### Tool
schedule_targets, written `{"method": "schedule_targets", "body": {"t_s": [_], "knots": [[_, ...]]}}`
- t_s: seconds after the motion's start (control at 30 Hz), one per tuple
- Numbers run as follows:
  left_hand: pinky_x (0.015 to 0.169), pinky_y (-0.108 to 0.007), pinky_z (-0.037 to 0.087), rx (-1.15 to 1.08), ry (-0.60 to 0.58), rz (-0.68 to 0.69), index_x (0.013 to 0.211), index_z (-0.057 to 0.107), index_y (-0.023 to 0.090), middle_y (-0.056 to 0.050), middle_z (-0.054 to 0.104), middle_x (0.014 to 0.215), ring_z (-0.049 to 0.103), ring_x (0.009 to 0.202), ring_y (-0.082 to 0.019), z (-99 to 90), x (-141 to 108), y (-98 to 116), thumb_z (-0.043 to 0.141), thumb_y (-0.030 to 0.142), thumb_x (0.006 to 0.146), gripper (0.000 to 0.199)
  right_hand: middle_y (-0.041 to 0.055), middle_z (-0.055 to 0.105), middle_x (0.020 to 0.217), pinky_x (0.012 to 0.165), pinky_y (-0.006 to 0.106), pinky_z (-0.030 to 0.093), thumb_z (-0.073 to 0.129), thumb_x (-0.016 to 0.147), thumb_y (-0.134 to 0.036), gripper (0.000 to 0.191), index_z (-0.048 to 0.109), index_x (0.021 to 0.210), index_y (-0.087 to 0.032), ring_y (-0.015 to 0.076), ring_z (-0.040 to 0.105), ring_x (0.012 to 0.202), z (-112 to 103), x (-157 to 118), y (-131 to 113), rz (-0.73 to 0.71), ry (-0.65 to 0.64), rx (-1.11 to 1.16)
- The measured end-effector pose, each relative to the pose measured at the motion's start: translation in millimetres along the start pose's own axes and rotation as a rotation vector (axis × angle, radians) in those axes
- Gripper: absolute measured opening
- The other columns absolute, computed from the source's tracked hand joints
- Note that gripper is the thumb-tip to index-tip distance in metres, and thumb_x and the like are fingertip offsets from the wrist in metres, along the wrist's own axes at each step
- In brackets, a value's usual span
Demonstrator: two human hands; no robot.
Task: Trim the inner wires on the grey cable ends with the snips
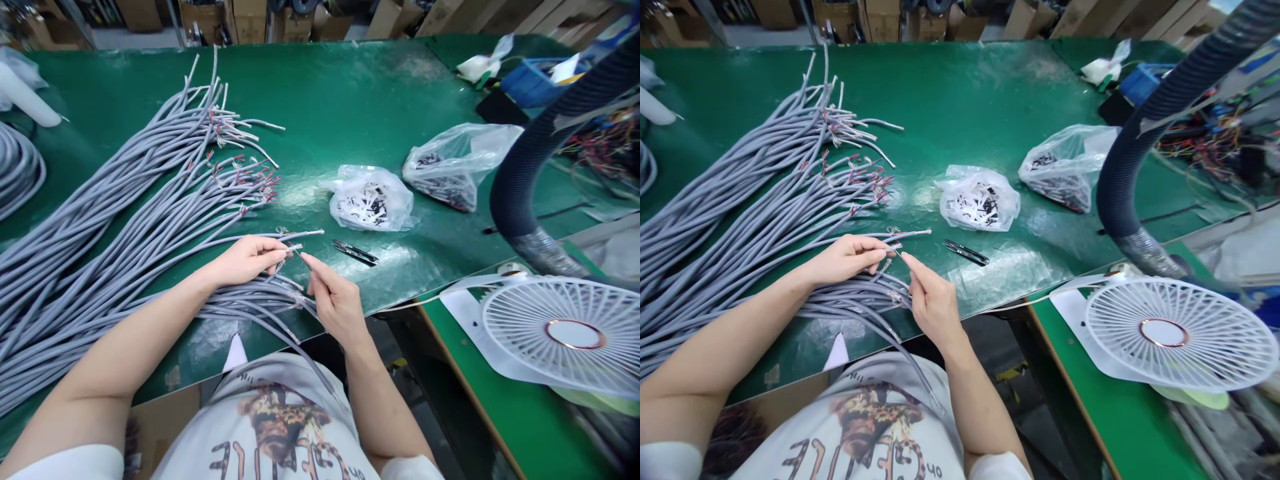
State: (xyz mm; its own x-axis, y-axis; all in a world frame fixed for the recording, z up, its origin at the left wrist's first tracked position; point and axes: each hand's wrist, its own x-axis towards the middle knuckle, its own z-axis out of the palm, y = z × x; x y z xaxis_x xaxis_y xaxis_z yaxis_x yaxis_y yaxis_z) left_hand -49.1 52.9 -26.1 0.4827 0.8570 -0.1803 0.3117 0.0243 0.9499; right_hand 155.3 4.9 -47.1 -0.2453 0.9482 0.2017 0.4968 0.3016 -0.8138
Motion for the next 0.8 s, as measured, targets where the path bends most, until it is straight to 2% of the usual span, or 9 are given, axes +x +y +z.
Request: {"method": "schedule_targets", "body": {"t_s": [0.13,0.3,0.4,0.5,0.67,0.8], "knots": [[0.045,-0.018,0.032,0.058,-0.020,-0.074,0.105,0.064,0.012,0.000,0.061,0.070,0.039,0.045,-0.005,-6.9,-1.5,-0.5,0.047,0.038,0.086,0.036,0.0020,0.065,0.074,0.065,0.024,0.050,0.040,0.093,-0.020,0.036,0.061,0.122,-0.017,0.0104,0.059,0.060,2.3,2.7,3.2,0.016,-0.003,-0.011],[0.056,-0.019,0.037,0.164,0.011,-0.003,0.084,0.064,0.011,0.000,0.060,0.065,0.046,0.054,-0.007,-5.1,-2.5,-0.1,0.046,0.036,0.087,0.031,0.0002,0.063,0.067,0.062,0.022,0.048,0.042,0.092,-0.022,0.030,0.062,0.114,-0.016,0.0098,0.057,0.057,5.2,9.5,1.2,0.039,-0.020,0.004],[0.056,-0.020,0.036,0.187,-0.003,-0.010,0.086,0.064,0.011,0.002,0.055,0.059,0.044,0.054,-0.008,-1.5,-1.9,-1.1,0.045,0.035,0.088,0.030,-0.0005,0.061,0.066,0.061,0.020,0.046,0.042,0.093,-0.022,0.027,0.062,0.110,-0.017,0.0088,0.056,0.057,6.0,11.6,-5.8,-0.026,-0.064,0.069],[0.053,-0.020,0.033,0.160,0.027,-0.011,0.092,0.064,0.010,0.004,0.049,0.056,0.041,0.051,-0.008,-1.4,-0.8,-3.9,0.043,0.034,0.089,0.031,0.0003,0.062,0.070,0.061,0.020,0.047,0.042,0.093,-0.022,0.027,0.062,0.111,-0.017,0.0089,0.057,0.059,4.7,11.3,-10.6,-0.096,-0.115,0.141],[0.049,-0.019,0.027,0.027,0.048,-0.010,0.095,0.063,0.009,0.006,0.041,0.052,0.034,0.046,-0.006,-6.0,0.3,-7.4,0.042,0.038,0.090,0.037,-0.0003,0.061,0.066,0.064,0.023,0.047,0.041,0.094,-0.023,0.030,0.061,0.115,-0.016,0.0096,0.057,0.059,0.7,10.8,-1.7,-0.004,-0.062,0.072],[0.048,-0.019,0.025,-0.029,0.049,-0.012,0.094,0.063,0.008,0.006,0.039,0.051,0.032,0.046,-0.006,-6.3,-0.4,-7.2,0.043,0.040,0.089,0.038,-0.0006,0.062,0.065,0.064,0.023,0.047,0.041,0.093,-0.023,0.032,0.061,0.117,-0.017,0.0105,0.058,0.060,1.0,11.7,5.3,0.013,-0.070,0.011]]}}
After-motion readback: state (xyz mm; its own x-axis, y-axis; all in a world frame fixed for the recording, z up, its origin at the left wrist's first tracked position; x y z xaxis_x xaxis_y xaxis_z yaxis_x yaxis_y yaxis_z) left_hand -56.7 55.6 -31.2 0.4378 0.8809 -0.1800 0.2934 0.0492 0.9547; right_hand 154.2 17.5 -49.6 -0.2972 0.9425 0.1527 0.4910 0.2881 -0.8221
